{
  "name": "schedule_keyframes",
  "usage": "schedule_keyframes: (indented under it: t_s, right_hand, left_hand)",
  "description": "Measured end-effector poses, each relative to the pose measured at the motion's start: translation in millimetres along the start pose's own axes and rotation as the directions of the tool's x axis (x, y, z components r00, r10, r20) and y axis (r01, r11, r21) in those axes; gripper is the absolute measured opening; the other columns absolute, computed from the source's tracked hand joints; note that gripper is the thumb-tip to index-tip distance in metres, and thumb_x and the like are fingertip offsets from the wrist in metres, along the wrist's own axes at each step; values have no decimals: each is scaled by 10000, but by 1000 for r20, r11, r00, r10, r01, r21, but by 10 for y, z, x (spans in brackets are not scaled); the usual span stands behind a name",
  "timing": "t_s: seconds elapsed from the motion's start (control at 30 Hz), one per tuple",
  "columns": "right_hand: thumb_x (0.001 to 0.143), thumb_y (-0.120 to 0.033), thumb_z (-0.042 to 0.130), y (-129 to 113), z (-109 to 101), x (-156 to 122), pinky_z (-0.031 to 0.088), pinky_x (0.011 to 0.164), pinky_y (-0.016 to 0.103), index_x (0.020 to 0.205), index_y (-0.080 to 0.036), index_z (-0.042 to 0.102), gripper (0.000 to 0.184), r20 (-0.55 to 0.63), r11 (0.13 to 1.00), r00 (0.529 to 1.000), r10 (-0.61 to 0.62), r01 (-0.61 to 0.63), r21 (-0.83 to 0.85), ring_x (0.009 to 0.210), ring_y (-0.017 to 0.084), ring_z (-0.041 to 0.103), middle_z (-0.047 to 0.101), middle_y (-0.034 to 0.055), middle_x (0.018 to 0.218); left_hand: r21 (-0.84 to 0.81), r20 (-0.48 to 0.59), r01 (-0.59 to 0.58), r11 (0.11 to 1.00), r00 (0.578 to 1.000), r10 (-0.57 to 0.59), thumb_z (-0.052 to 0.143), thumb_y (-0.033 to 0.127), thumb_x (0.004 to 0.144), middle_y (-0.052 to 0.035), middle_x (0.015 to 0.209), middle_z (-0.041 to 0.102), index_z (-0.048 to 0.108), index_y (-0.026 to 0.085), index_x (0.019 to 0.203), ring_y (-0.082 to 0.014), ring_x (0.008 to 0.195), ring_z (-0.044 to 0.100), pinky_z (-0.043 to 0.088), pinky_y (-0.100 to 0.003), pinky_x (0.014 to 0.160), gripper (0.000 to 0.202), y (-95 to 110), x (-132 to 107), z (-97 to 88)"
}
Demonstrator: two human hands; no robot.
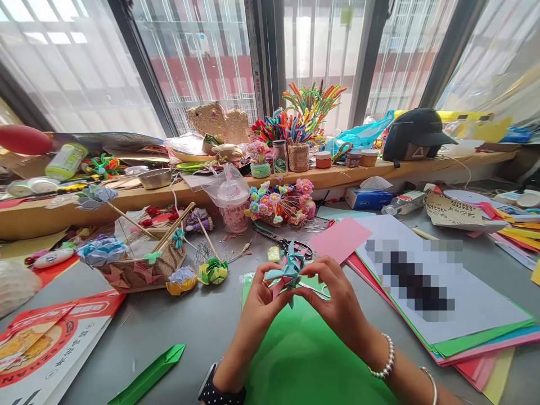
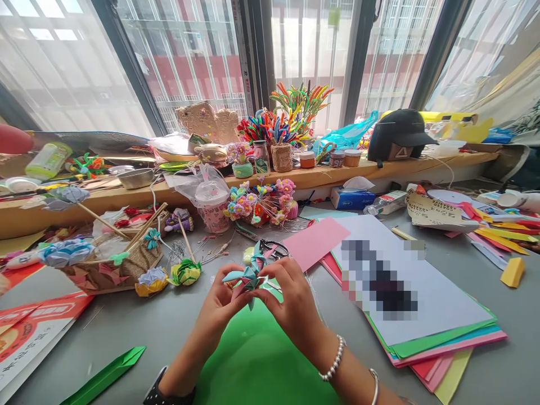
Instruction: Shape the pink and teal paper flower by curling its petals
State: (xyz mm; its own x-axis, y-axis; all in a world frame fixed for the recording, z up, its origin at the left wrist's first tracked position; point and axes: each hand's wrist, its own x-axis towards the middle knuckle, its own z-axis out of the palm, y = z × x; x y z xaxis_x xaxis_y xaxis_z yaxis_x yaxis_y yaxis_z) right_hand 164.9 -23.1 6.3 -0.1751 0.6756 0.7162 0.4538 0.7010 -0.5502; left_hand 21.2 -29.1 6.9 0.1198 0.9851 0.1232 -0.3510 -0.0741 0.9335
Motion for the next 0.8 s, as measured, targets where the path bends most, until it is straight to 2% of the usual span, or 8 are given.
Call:
schedule_keyframes:
  t_s: [0.23,0.4,0.5,0.57,0.63,0.8]
  right_hand:
    - [790,-153,586,-21,-29,0,434,628,287,768,-169,565,34,-81,999,996,-40,39,-13,718,160,491,519,24,739]
    - [859,-227,478,26,-157,64,424,657,330,689,-184,580,203,-161,998,987,26,-36,-57,731,177,508,555,32,729]
    - [827,-234,533,63,-182,93,453,705,340,851,-195,611,90,-108,996,992,63,-69,-55,832,196,539,596,52,854]
    - [806,-220,567,71,-168,96,483,697,317,936,-203,602,135,-48,997,996,74,-75,-1,850,189,564,611,56,908]
    - [814,-199,554,60,-147,89,501,673,296,923,-206,609,122,-34,997,997,68,-67,39,803,176,593,630,49,871]
    - [811,-143,541,2,-129,67,515,653,284,852,-197,629,111,-89,999,996,-7,10,42,736,166,613,641,41,776]
  left_hand:
    - [28,25,4,1000,1000,-4,693,214,662,53,666,640,445,237,872,-81,544,521,382,-186,523,325,8,-19,14]
    - [-71,-16,41,997,999,-42,729,185,604,33,743,666,464,232,868,-151,729,633,427,-249,692,376,63,-10,-20]
    - [-135,-13,50,990,999,-52,737,188,595,40,775,665,473,240,884,-151,757,640,422,-267,756,395,85,-10,-35]
    - [-153,-5,58,987,998,-59,736,193,599,45,776,663,476,245,890,-142,748,638,421,-264,760,394,91,-16,-36]
    - [-160,10,68,985,998,-67,736,199,600,48,767,660,482,247,890,-135,734,634,422,-261,761,389,93,-23,-33]
    - [-161,21,78,984,997,-75,732,173,602,44,747,665,492,243,874,-135,746,632,428,-249,748,370,102,-33,-41]
